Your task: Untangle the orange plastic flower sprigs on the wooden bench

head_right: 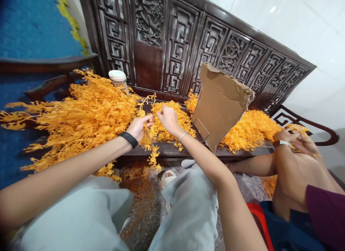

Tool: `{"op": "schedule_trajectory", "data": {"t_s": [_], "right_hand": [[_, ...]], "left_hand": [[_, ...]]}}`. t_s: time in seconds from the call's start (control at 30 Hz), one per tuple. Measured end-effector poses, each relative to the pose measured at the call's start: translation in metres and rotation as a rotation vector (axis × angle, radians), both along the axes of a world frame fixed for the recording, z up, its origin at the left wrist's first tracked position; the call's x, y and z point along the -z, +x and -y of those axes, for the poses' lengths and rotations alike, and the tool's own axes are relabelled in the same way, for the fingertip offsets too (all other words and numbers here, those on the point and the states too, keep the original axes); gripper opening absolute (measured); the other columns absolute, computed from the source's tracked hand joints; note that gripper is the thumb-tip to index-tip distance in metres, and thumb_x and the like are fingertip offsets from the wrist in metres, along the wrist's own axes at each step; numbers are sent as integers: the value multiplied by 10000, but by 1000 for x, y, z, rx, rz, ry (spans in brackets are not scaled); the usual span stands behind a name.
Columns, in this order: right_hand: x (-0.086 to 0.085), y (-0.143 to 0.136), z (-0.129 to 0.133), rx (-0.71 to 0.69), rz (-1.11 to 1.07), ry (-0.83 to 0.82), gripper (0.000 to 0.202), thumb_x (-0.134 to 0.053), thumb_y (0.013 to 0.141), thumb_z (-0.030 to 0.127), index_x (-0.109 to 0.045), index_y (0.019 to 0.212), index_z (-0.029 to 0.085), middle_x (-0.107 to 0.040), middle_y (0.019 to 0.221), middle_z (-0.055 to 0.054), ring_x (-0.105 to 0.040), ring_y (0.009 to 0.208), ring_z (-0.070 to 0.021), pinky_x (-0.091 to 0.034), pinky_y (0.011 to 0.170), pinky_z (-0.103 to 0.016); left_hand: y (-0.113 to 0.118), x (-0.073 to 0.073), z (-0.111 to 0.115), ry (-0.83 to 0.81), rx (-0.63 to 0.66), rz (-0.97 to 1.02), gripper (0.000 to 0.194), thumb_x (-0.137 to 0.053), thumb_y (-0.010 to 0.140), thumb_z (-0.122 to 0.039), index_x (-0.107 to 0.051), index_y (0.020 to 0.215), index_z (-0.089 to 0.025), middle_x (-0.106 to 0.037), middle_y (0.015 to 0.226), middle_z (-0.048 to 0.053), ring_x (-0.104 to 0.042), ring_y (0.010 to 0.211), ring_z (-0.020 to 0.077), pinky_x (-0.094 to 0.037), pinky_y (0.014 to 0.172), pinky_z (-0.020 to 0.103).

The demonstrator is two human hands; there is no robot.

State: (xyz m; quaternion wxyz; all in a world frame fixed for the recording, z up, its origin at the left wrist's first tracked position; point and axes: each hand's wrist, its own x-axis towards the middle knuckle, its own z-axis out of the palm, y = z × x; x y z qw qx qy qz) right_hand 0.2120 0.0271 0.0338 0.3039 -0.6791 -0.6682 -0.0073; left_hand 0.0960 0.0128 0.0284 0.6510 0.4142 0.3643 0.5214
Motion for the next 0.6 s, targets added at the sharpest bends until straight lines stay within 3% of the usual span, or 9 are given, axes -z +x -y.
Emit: {"op": "schedule_trajectory", "data": {"t_s": [0.13,0.23,0.3,0.47,0.6], "right_hand": [[-3,2,-7,26,54,1,104,-464,756,223,-533,727,151,-561,685,-44,-493,640,-136,-346,610,-242],[-7,29,-16,176,61,26,107,-450,756,188,-543,753,137,-580,709,-60,-513,656,-144,-353,611,-243],[-4,53,-21,295,26,43,110,-447,750,170,-549,736,131,-596,731,-67,-526,672,-141,-363,620,-236],[32,91,-15,308,19,-165,146,-554,692,226,-579,820,159,-620,743,-47,-544,663,-147,-365,589,-225],[57,101,-7,332,49,-218,285,-551,696,233,-585,974,177,-635,743,-51,-553,657,-156,-354,573,-223]], "left_hand": [[0,-1,1,-39,3,13,312,-494,720,-127,-417,419,-148,-368,429,-44,-299,408,40,-272,481,211],[-8,-4,16,-95,62,-70,328,-483,734,-166,-393,419,-160,-286,364,-62,-252,386,50,-238,453,212],[-15,-6,30,-76,174,-122,314,-495,736,-223,-401,441,-167,-285,355,-66,-261,386,58,-243,459,217],[-28,-4,41,97,394,-241,314,-544,715,-311,-425,461,-170,-367,382,-56,-322,421,69,-296,534,233],[-38,18,33,70,509,-389,357,-510,735,-399,-434,466,-176,-365,364,-54,-316,414,78,-291,539,243]]}}
